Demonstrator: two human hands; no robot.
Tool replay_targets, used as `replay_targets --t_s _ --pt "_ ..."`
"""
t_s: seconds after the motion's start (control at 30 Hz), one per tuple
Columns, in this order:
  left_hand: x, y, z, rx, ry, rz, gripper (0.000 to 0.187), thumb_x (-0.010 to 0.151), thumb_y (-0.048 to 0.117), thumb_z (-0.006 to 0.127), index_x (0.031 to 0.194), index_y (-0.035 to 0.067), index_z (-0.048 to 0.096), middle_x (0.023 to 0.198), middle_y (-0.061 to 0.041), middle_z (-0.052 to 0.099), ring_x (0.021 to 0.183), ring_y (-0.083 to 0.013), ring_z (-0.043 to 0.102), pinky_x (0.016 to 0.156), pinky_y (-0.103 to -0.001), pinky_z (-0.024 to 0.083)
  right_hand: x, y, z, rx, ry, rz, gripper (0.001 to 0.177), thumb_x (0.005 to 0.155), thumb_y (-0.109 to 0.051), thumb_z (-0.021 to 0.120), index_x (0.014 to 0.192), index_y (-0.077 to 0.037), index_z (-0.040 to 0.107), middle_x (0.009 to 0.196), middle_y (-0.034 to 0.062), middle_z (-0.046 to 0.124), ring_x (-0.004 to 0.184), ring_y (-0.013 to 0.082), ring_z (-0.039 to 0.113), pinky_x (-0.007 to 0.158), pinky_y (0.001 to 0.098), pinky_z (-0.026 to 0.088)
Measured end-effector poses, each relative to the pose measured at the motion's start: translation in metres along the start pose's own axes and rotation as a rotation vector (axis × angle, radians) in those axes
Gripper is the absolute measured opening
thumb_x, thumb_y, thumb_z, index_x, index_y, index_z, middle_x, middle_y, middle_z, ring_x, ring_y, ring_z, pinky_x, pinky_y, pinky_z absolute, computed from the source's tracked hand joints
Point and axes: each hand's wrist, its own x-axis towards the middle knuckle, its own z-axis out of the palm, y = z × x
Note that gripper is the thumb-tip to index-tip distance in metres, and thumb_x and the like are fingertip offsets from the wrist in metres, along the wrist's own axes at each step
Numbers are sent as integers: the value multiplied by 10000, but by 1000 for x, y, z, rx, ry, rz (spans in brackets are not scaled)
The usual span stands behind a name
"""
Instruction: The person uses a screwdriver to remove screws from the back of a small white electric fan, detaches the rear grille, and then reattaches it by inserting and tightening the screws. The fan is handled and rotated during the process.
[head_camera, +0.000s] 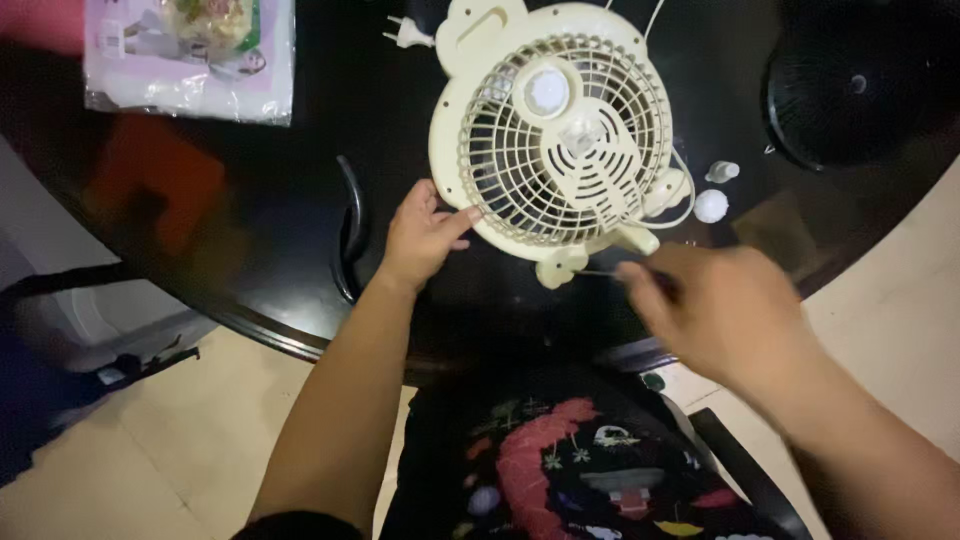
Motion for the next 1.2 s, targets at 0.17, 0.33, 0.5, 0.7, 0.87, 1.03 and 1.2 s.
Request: replay_targets --t_s 0.17,0.33,0.5,0.7,0.87,1.03,1.2 --pt "-1 2 -4 -74 -41 -8 447 879 145 779 1227 12 531 1195 -126 693 994 -176 707 704 -301 600 -7 29 -9 197 -220 367 354 909 -430 733 1027 -98 774 578 156 686 504 290 650 526 426 526" --pt "-3 8 -1 -50 -6 -50 436 871 128 768 1222 20 534 1212 -118 705 998 -177 723 711 -301 599 -12 35 15 360 -167 353 331 874 -359 765 1060 -86 762 716 143 746 510 216 686 516 371 534" --pt "-3 12 0 -83 -24 -72 433 876 117 753 1235 30 526 1226 -96 700 997 -175 721 736 -303 619 -11 38 27 378 -103 272 330 839 -295 762 1081 -71 748 904 137 752 490 230 680 513 353 527" --pt "-2 12 0 -63 -9 -90 456 874 120 773 1254 45 533 1212 -101 714 1009 -166 708 732 -308 590 -8 38 31 295 1 75 275 866 -286 755 1046 -79 760 954 113 755 652 254 708 596 362 560" --pt "-2 10 -1 -71 -18 -83 431 874 131 767 1225 40 534 1206 -87 706 1001 -151 706 723 -304 598 -12 29 39 219 27 21 255 867 -300 756 1034 -107 766 900 89 753 702 265 712 641 378 561" --pt "-2 8 -1 -85 -21 -42 437 870 138 770 1219 28 530 1187 -105 705 982 -161 716 694 -292 609 -10 21 40 126 160 -160 220 876 -273 739 995 -87 742 932 86 755 813 277 726 685 392 567" --pt "-1 3 -3 -95 -35 15 428 881 136 771 1206 0 527 1179 -126 698 1005 -178 719 677 -294 613 -7 2 43 -21 150 -266 159 856 -247 731 920 -102 724 824 76 733 771 279 722 647 412 563"
